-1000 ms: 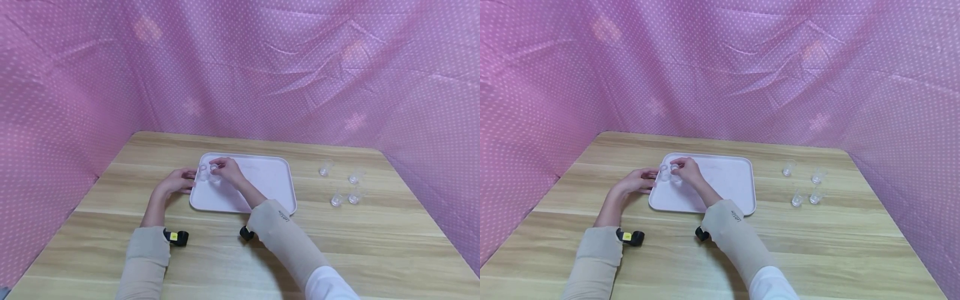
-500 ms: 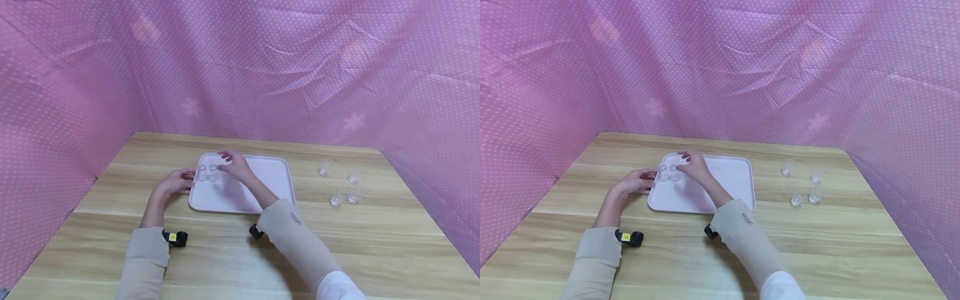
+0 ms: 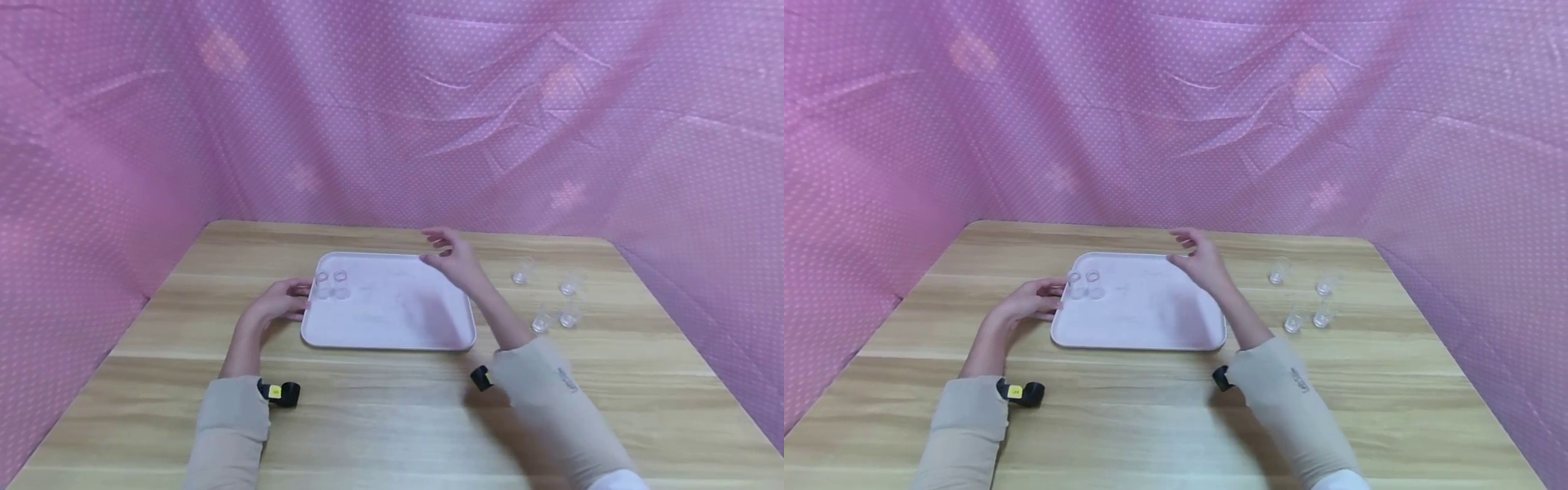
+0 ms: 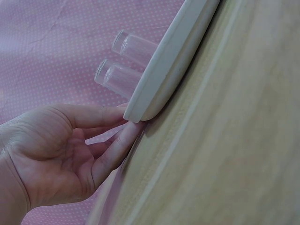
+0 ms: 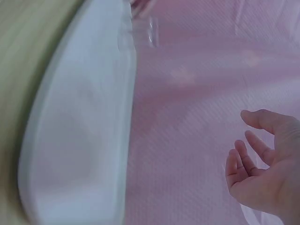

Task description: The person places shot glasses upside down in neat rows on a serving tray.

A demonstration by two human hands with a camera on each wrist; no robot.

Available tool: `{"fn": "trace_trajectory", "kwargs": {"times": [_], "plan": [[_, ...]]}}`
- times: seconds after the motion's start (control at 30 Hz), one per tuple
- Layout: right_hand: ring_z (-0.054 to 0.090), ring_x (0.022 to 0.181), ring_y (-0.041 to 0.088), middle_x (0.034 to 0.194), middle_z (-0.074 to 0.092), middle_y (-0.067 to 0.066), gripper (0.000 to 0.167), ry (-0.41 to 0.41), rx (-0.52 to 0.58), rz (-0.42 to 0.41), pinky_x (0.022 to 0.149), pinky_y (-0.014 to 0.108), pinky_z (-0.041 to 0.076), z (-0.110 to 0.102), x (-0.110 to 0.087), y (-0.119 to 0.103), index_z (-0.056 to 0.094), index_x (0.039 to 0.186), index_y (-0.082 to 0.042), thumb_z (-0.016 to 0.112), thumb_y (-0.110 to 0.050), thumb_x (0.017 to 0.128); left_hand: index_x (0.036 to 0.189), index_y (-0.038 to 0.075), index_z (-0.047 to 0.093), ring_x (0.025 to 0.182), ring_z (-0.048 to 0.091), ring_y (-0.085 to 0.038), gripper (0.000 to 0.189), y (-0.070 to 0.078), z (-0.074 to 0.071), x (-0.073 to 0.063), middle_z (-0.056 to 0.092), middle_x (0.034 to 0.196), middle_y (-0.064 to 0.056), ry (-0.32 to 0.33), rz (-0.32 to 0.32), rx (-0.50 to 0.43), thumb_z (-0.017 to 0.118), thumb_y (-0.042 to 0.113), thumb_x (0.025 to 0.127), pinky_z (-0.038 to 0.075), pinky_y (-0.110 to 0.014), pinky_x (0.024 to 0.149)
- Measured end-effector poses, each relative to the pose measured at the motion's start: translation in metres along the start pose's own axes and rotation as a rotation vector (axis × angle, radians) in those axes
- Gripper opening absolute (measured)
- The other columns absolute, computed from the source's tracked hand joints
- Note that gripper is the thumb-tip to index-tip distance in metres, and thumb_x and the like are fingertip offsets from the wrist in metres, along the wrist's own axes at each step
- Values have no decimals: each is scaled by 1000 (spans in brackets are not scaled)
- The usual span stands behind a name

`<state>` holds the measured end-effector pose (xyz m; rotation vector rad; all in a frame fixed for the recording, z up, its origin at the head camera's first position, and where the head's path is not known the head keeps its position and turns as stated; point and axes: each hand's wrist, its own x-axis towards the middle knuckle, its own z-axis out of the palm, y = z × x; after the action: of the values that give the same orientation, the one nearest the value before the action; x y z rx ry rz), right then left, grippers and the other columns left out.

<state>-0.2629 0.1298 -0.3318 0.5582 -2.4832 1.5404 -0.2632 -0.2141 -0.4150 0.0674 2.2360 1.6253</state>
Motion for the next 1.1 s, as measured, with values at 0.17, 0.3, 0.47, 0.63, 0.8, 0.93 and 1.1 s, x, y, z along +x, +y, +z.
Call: {"fn": "trace_trajectory", "kwargs": {"times": [0.17,0.3,0.47,0.63,0.8,0.93,1.1], "plan": [[45,103,27,115,50,16,46,48,5,57,91,41,42,-41,-15,8,51,123,1,67,-2,80,139,-6,29,105,52,-33,57,1,1,0,38,131,-27,5,-8,8,54,-4,88,54,-34,79],[45,104,25,116,50,16,47,85,-30,98,93,39,42,-69,-27,16,50,124,2,66,-3,81,139,-6,29,106,51,-33,57,0,1,0,37,132,-27,0,-7,-1,55,-3,88,53,-34,80],[46,103,21,117,51,14,48,118,-86,125,90,30,44,-99,-48,23,50,126,0,67,-9,82,139,-5,30,106,51,-32,57,0,2,1,39,131,-26,7,-19,-5,55,-3,88,53,-33,80],[45,105,17,120,50,11,50,129,-157,142,86,19,43,-120,-74,34,48,128,-1,67,-17,85,139,-4,30,107,51,-33,57,-1,2,1,39,131,-26,8,-22,-6,55,-2,88,53,-33,80],[46,103,17,117,51,11,48,161,-183,170,81,10,42,-133,-96,51,49,127,0,66,-18,86,139,-4,31,105,52,-32,57,-2,2,2,39,131,-26,12,-18,-10,55,-3,87,53,-33,80],[46,102,17,116,49,12,49,169,-193,185,79,7,41,-141,-111,65,47,128,2,65,-17,86,139,-4,31,105,52,-32,58,-2,1,2,39,130,-26,13,-16,-12,56,-3,87,53,-34,81],[44,105,24,120,47,16,50,152,-209,216,78,7,41,-145,-126,78,45,129,3,64,-17,87,139,-2,32,106,51,-32,58,-2,1,3,40,131,-24,20,-28,-14,56,-1,87,53,-33,81]]}}
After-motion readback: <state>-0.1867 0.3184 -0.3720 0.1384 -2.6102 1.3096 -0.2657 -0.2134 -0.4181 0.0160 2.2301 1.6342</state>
